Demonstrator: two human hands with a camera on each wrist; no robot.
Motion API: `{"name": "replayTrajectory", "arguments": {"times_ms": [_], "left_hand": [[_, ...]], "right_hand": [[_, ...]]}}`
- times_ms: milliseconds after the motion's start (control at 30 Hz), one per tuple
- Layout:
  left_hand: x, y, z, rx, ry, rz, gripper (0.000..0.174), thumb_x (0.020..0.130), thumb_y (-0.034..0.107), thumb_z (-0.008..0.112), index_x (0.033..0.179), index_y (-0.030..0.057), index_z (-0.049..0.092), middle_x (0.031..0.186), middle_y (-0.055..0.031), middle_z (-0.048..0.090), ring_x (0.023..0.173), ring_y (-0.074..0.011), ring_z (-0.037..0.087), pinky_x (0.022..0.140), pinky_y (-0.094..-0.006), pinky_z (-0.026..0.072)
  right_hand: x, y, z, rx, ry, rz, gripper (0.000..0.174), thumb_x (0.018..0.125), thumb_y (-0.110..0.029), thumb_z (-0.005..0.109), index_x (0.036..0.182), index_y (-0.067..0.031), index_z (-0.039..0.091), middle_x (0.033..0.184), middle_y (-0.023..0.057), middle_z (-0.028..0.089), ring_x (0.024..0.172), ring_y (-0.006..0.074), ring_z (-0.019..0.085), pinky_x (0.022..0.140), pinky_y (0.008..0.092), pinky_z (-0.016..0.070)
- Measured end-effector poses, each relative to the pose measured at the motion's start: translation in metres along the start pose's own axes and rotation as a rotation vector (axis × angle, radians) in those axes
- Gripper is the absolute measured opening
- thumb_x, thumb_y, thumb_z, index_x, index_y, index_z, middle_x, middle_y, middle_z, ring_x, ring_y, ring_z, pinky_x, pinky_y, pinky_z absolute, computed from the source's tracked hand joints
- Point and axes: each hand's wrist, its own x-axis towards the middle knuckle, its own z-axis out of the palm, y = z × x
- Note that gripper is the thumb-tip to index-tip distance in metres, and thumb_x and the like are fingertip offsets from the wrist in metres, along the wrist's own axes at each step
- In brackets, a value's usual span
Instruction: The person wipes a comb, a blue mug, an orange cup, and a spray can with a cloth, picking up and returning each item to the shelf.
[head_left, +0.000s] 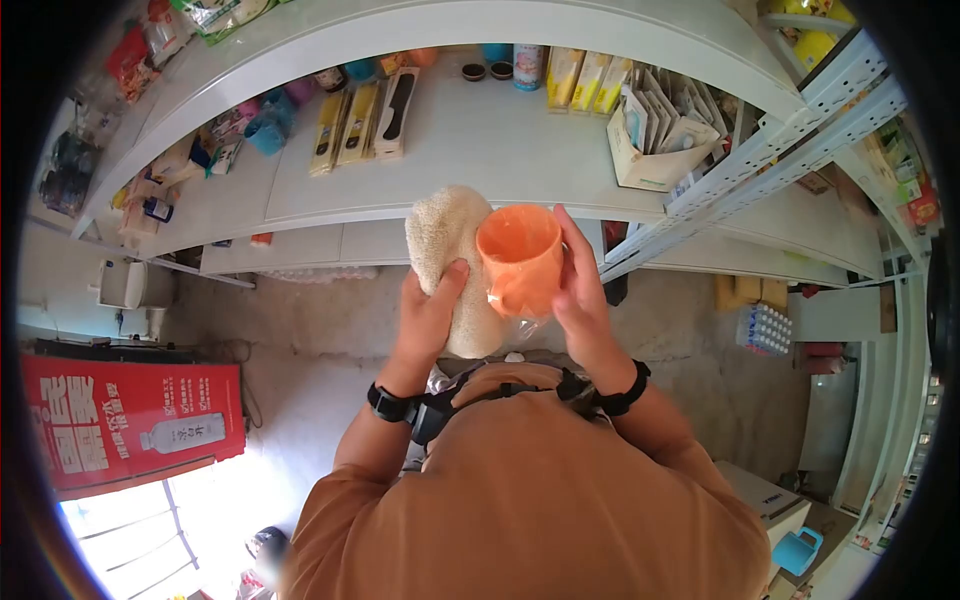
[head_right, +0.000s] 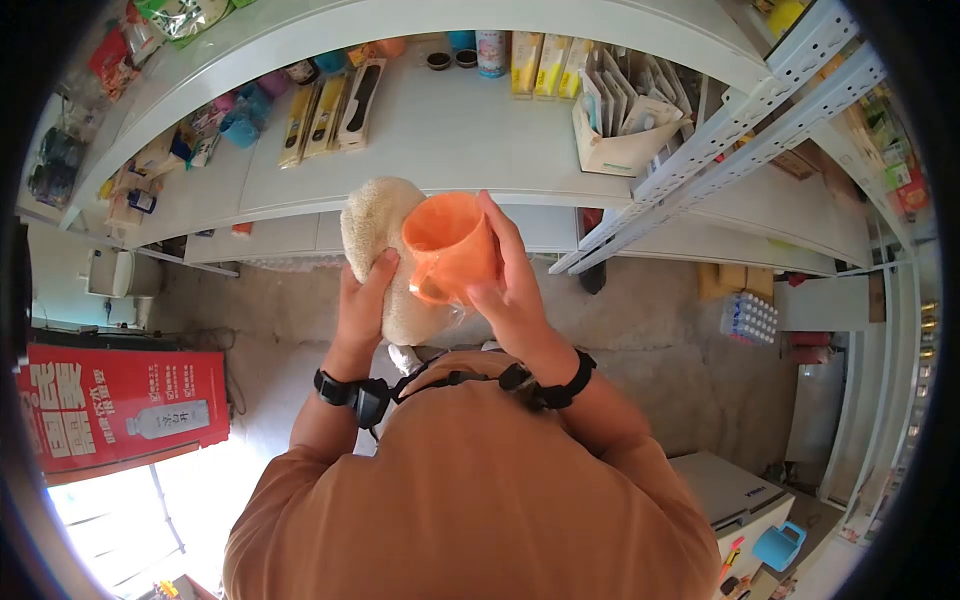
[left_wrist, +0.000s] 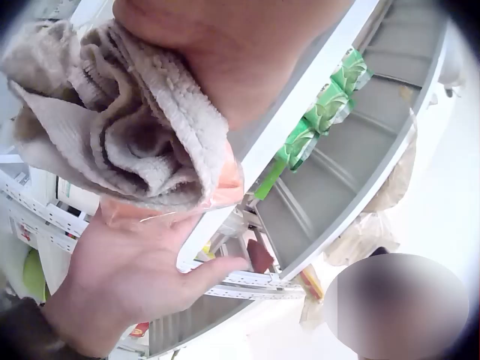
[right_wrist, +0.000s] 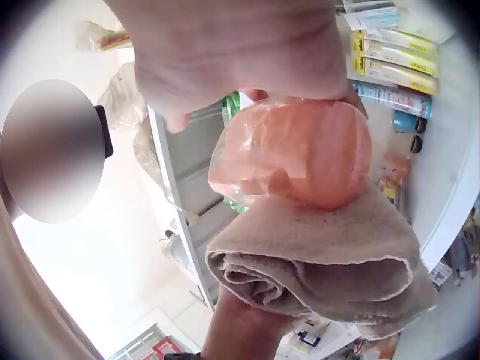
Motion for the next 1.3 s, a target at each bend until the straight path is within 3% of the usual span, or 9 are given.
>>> {"name": "replayTrajectory", "arguments": {"times_ms": [67, 233, 333, 433, 533, 900, 967, 1100, 1300], "left_hand": [[-0.002, -0.004, -0.002, 0.064, 0.044, -0.014, 0.031, 0.093, 0.017, 0.058, 0.118, -0.0022, 0.057, 0.101, -0.0062, 0.064, 0.088, -0.0114, 0.059, 0.076, -0.0274, 0.0486], [-0.014, -0.008, -0.006, 0.099, 0.029, -0.023, 0.03, 0.094, 0.018, 0.057, 0.116, -0.0016, 0.058, 0.098, -0.0053, 0.065, 0.087, -0.0105, 0.059, 0.075, -0.0277, 0.0488], [-0.025, -0.008, -0.006, 0.15, -0.033, -0.093, 0.029, 0.094, 0.018, 0.057, 0.117, -0.0009, 0.059, 0.099, -0.0049, 0.065, 0.089, -0.0104, 0.059, 0.076, -0.0279, 0.049], [-0.025, -0.013, -0.006, 0.181, -0.077, -0.076, 0.03, 0.094, 0.016, 0.058, 0.118, -0.0003, 0.058, 0.104, -0.0053, 0.064, 0.092, -0.011, 0.058, 0.078, -0.0277, 0.0491], [-0.015, 0.005, 0.003, -0.101, 0.089, -0.062, 0.029, 0.094, 0.014, 0.055, 0.119, -0.0014, 0.056, 0.103, -0.0065, 0.064, 0.094, -0.0134, 0.06, 0.078, -0.0296, 0.0504], [-0.023, -0.016, 0.011, -0.012, -0.128, -0.047, 0.031, 0.094, 0.014, 0.057, 0.122, 0.0003, 0.055, 0.105, -0.0038, 0.063, 0.093, -0.0105, 0.058, 0.079, -0.0285, 0.0491], [-0.018, -0.013, 0.013, 0.009, -0.105, -0.022, 0.032, 0.093, 0.014, 0.057, 0.122, -0.0001, 0.055, 0.106, -0.0044, 0.063, 0.094, -0.011, 0.058, 0.079, -0.0289, 0.0493], [-0.005, 0.006, 0.014, -0.11, -0.003, -0.003, 0.034, 0.092, 0.014, 0.058, 0.122, -0.0022, 0.054, 0.107, -0.0073, 0.063, 0.093, -0.0128, 0.06, 0.078, -0.0291, 0.0503], [-0.007, -0.006, 0.005, 0.003, -0.151, -0.089, 0.037, 0.095, 0.018, 0.058, 0.125, -0.002, 0.052, 0.111, -0.0076, 0.062, 0.097, -0.013, 0.058, 0.082, -0.0299, 0.049]], "right_hand": [[-0.002, -0.002, 0.007, 0.116, -0.017, -0.051, 0.102, 0.072, -0.035, 0.083, 0.146, -0.002, 0.021, 0.144, 0.017, 0.032, 0.133, 0.0295, 0.035, 0.106, 0.042, 0.0356], [-0.001, 0.002, 0.014, -0.849, -0.103, -0.236, 0.11, 0.07, -0.042, 0.083, 0.146, 0.0, 0.015, 0.145, 0.0159, 0.031, 0.13, 0.0277, 0.039, 0.108, 0.0411, 0.0325], [0.0, 0.012, 0.006, -0.489, 0.045, -0.181, 0.1, 0.071, -0.023, 0.081, 0.146, 0.0003, 0.019, 0.14, 0.019, 0.038, 0.13, 0.029, 0.04, 0.106, 0.0402, 0.0347], [0.0, 0.005, 0.01, -0.374, 0.0, -0.225, 0.093, 0.073, -0.017, 0.074, 0.146, -0.0001, 0.019, 0.137, 0.0191, 0.042, 0.127, 0.0287, 0.044, 0.106, 0.0395, 0.0352], [-0.002, -0.004, 0.012, -0.49, -0.137, -0.156, 0.09, 0.074, -0.014, 0.07, 0.146, 0.0016, 0.02, 0.136, 0.0197, 0.043, 0.126, 0.0278, 0.045, 0.106, 0.0396, 0.035], [0.013, -0.021, -0.01, -0.066, -0.187, -0.135, 0.085, 0.081, -0.029, 0.063, 0.147, 0.0038, 0.021, 0.148, 0.0184, 0.029, 0.133, 0.0271, 0.036, 0.112, 0.0405, 0.0243], [0.013, -0.025, -0.025, -0.328, -0.203, -0.139, 0.084, 0.082, -0.033, 0.061, 0.148, 0.0015, 0.021, 0.143, 0.015, 0.035, 0.131, 0.0263, 0.037, 0.111, 0.0394, 0.0243], [0.005, -0.024, -0.03, -0.172, -0.245, 0.054, 0.088, 0.082, -0.037, 0.061, 0.15, -0.0013, 0.018, 0.13, 0.0111, 0.043, 0.122, 0.0243, 0.042, 0.109, 0.0365, 0.0253], [-0.002, -0.014, -0.015, -0.062, 0.155, 0.045, 0.064, 0.095, -0.038, 0.051, 0.143, 0.0005, 0.031, 0.116, 0.0067, 0.049, 0.11, 0.0155, 0.045, 0.101, 0.0318, 0.033]]}}
